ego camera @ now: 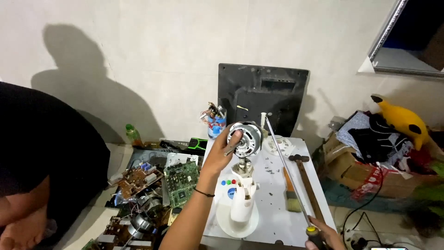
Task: Securing a motor to its plastic mount during an appliance repair task.
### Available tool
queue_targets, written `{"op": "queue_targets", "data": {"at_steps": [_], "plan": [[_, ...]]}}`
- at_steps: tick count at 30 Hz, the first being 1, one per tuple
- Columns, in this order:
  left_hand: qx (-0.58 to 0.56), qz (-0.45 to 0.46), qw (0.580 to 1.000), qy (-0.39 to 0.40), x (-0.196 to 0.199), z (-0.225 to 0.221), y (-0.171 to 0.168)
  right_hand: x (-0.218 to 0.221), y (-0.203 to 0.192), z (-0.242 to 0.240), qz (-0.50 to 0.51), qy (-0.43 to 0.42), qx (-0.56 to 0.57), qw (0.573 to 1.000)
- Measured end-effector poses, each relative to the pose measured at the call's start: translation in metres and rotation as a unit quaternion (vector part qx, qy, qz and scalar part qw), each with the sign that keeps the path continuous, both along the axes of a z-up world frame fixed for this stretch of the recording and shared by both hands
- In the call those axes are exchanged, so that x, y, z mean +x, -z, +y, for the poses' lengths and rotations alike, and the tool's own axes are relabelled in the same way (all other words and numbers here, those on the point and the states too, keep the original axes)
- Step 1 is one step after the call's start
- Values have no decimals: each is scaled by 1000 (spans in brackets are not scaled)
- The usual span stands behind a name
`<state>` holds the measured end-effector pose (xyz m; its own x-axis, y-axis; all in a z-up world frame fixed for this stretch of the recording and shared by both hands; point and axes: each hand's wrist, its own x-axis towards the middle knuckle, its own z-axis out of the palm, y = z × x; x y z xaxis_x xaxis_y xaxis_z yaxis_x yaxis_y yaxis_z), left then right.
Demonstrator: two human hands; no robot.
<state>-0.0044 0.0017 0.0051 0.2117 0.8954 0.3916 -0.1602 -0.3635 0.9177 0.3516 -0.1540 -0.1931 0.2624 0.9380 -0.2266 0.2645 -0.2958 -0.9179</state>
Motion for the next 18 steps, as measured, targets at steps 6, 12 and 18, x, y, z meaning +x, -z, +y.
{"op": "queue_targets", "data": {"at_steps": [6, 12, 18], "plan": [[32, 71, 997, -27, -8, 2, -5, 95, 45, 23, -143, -122, -54, 981], [-19, 101, 995, 3, -15, -7, -32, 100, -31, 6, -268, -226, -136, 927], [5, 121, 992, 16, -19, -8, -41, 153, -10, 36, -312, -281, -174, 891]]}}
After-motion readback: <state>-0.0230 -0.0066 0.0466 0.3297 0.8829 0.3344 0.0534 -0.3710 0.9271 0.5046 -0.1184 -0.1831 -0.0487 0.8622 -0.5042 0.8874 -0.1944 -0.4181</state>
